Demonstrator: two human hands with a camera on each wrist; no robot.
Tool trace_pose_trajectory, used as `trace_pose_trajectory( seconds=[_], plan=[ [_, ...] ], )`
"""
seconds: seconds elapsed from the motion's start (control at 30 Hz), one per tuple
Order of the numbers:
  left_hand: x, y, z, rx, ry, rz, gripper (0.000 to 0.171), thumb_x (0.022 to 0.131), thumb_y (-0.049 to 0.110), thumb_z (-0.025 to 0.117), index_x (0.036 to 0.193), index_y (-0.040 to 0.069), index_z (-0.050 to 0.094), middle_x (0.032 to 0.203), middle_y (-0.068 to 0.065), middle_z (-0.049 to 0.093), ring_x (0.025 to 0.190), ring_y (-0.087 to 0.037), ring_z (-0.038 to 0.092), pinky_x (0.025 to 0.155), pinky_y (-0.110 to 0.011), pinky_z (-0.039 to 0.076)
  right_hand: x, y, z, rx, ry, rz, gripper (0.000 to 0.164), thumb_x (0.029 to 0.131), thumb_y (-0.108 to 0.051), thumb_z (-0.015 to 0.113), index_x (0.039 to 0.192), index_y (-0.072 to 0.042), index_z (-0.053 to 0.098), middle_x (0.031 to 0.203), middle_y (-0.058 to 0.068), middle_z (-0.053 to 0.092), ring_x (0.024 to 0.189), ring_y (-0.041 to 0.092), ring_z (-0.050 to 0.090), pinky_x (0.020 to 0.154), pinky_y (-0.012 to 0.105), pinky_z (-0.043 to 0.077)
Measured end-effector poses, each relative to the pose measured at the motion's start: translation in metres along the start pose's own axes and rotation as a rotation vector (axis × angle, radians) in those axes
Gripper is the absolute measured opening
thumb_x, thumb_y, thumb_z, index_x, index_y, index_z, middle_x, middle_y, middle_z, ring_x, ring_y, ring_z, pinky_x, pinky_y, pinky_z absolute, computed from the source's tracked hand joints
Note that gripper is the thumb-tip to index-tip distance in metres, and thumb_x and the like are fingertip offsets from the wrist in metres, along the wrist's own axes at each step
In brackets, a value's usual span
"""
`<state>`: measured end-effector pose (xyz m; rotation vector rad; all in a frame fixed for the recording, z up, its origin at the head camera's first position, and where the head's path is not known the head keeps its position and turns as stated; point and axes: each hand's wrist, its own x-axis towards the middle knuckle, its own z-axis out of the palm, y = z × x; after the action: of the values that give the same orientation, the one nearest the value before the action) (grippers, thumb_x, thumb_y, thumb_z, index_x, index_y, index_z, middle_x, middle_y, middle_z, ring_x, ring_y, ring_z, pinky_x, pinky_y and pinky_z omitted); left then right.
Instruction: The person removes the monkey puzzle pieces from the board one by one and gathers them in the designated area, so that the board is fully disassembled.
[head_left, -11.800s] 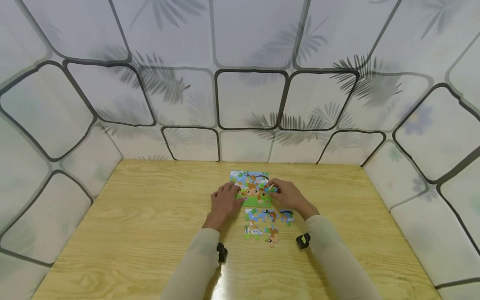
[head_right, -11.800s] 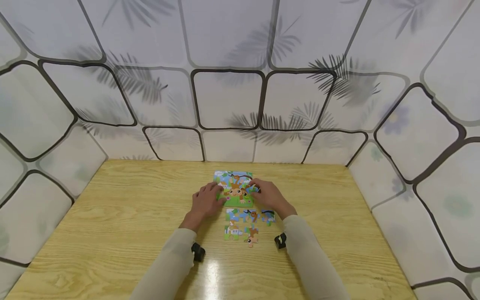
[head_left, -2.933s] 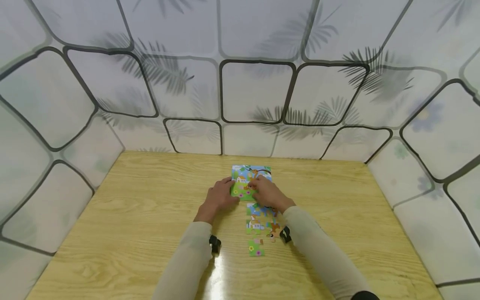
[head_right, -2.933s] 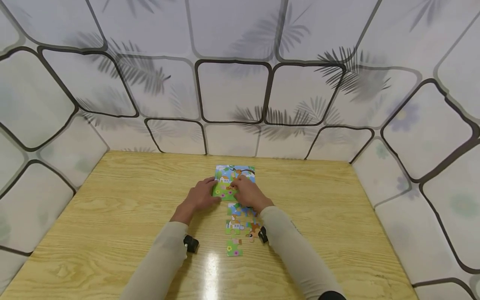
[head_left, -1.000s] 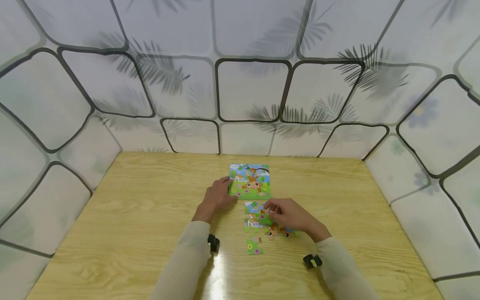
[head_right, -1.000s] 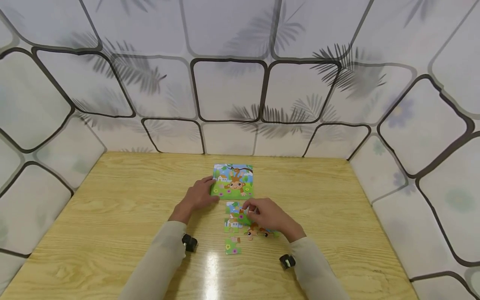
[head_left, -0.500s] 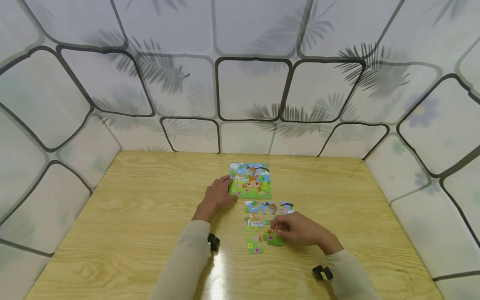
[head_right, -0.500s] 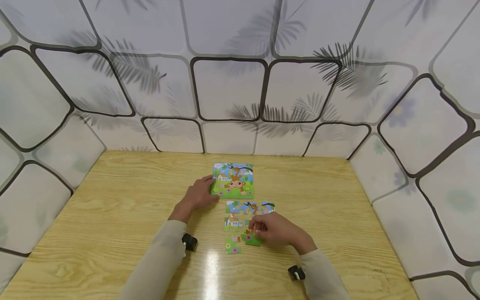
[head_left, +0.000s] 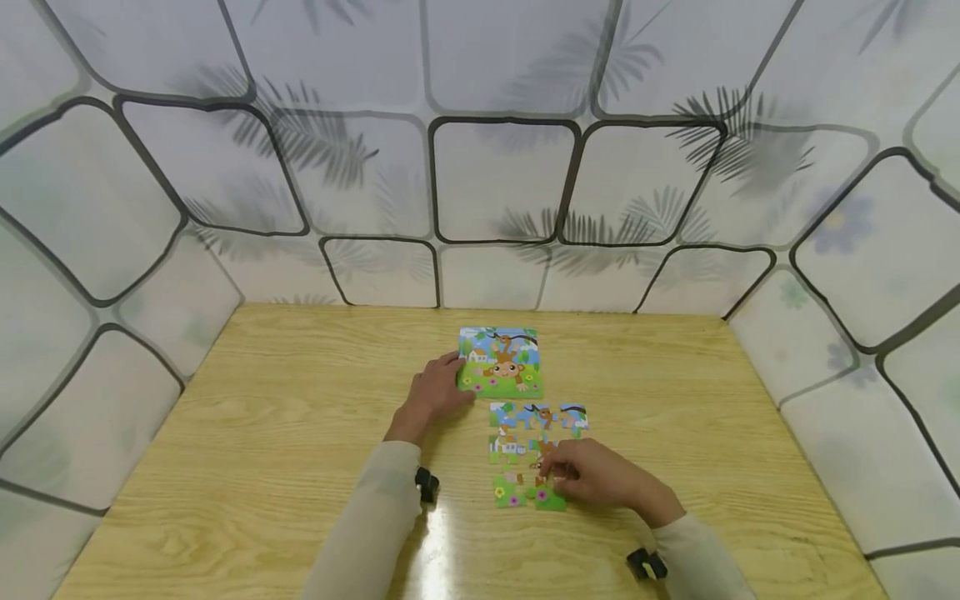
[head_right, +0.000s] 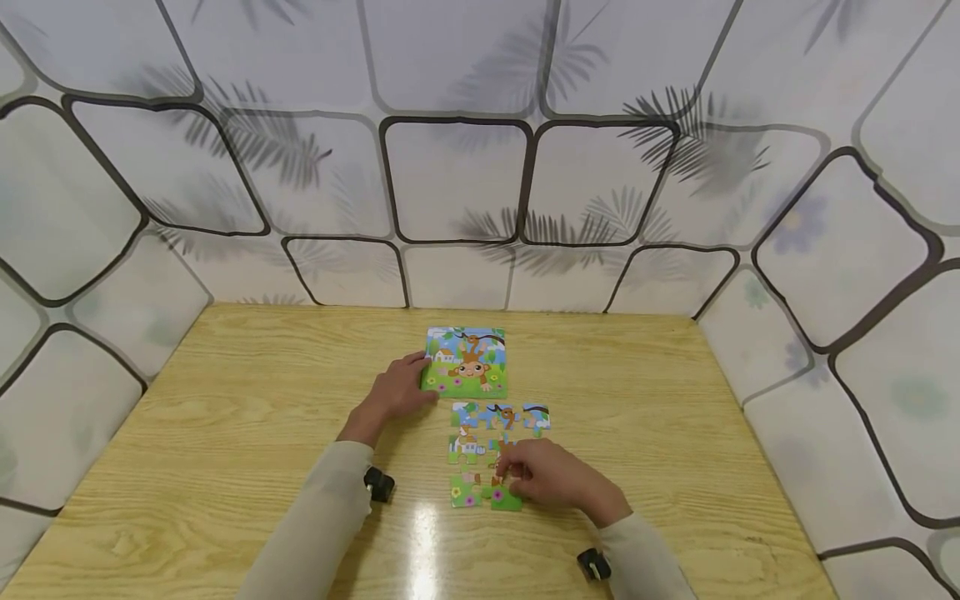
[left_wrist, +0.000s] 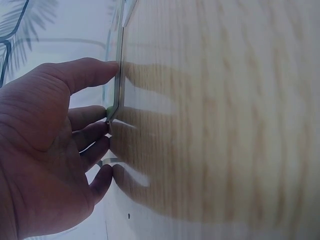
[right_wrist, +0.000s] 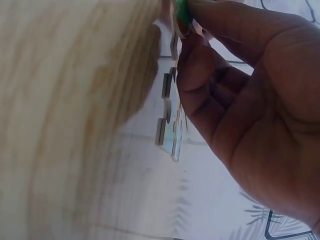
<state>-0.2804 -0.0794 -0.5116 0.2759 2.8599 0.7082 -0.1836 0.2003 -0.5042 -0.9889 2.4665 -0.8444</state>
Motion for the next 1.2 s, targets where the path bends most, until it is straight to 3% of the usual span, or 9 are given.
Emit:
trace_pose_trajectory(
  seconds=[0.37, 0.57, 0.7, 0.83, 0.97, 1.2],
  plan=[
    [0.0, -0.001, -0.001, 0.003, -0.011, -0.01, 0.065, 0.089, 0.033, 0.065, 0.146, 0.01, 0.044, 0.155, -0.008, 0.036, 0.139, -0.034, 0.037, 0.107, -0.058, 0.035, 0.006, 0.0, -0.006, -0.043, 0.099, 0.001, 0.019, 0.093, -0.008, 0.061, 0.109, -0.013, 0.069, 0.091, -0.004, 0.064, 0.074, -0.001, 0.055, 0.065, 0.02, 0.049],
    [0.001, -0.001, 0.001, -0.001, -0.016, -0.003, 0.066, 0.089, 0.033, 0.064, 0.147, 0.01, 0.042, 0.156, -0.008, 0.035, 0.14, -0.034, 0.036, 0.107, -0.059, 0.035, 0.02, -0.004, -0.019, -0.167, 0.173, 0.027, 0.023, 0.093, -0.014, 0.064, 0.116, -0.01, 0.065, 0.102, 0.004, 0.06, 0.083, 0.009, 0.057, 0.066, 0.023, 0.049],
    [0.002, -0.001, 0.001, -0.005, -0.017, -0.005, 0.066, 0.09, 0.034, 0.065, 0.147, 0.01, 0.042, 0.156, -0.008, 0.035, 0.14, -0.034, 0.035, 0.107, -0.059, 0.034, 0.033, -0.002, -0.023, -0.181, 0.234, 0.038, 0.029, 0.094, -0.013, 0.062, 0.122, -0.007, 0.063, 0.109, 0.009, 0.058, 0.09, 0.018, 0.058, 0.074, 0.031, 0.051],
    [0.001, -0.001, 0.0, -0.007, -0.015, -0.005, 0.065, 0.09, 0.033, 0.064, 0.147, 0.01, 0.042, 0.156, -0.008, 0.035, 0.14, -0.034, 0.036, 0.107, -0.059, 0.034, 0.049, 0.003, -0.026, -0.151, 0.311, 0.115, 0.03, 0.093, -0.013, 0.063, 0.123, -0.008, 0.063, 0.113, 0.01, 0.059, 0.099, 0.025, 0.058, 0.081, 0.041, 0.051],
    [0.001, -0.001, 0.0, -0.017, -0.015, -0.002, 0.065, 0.09, 0.032, 0.065, 0.146, 0.009, 0.042, 0.156, -0.009, 0.035, 0.14, -0.035, 0.035, 0.108, -0.059, 0.034, 0.062, 0.012, -0.029, -0.129, 0.356, 0.204, 0.032, 0.093, -0.012, 0.061, 0.125, -0.008, 0.062, 0.114, 0.01, 0.059, 0.101, 0.027, 0.057, 0.083, 0.044, 0.05],
    [0.002, -0.002, 0.001, -0.011, -0.002, -0.007, 0.066, 0.087, 0.033, 0.067, 0.145, 0.009, 0.044, 0.154, -0.009, 0.037, 0.139, -0.034, 0.037, 0.106, -0.058, 0.035, 0.082, 0.027, -0.034, -0.112, 0.325, 0.288, 0.035, 0.094, -0.015, 0.059, 0.129, -0.011, 0.06, 0.121, 0.013, 0.054, 0.103, 0.027, 0.056, 0.084, 0.043, 0.051]
  ],
)
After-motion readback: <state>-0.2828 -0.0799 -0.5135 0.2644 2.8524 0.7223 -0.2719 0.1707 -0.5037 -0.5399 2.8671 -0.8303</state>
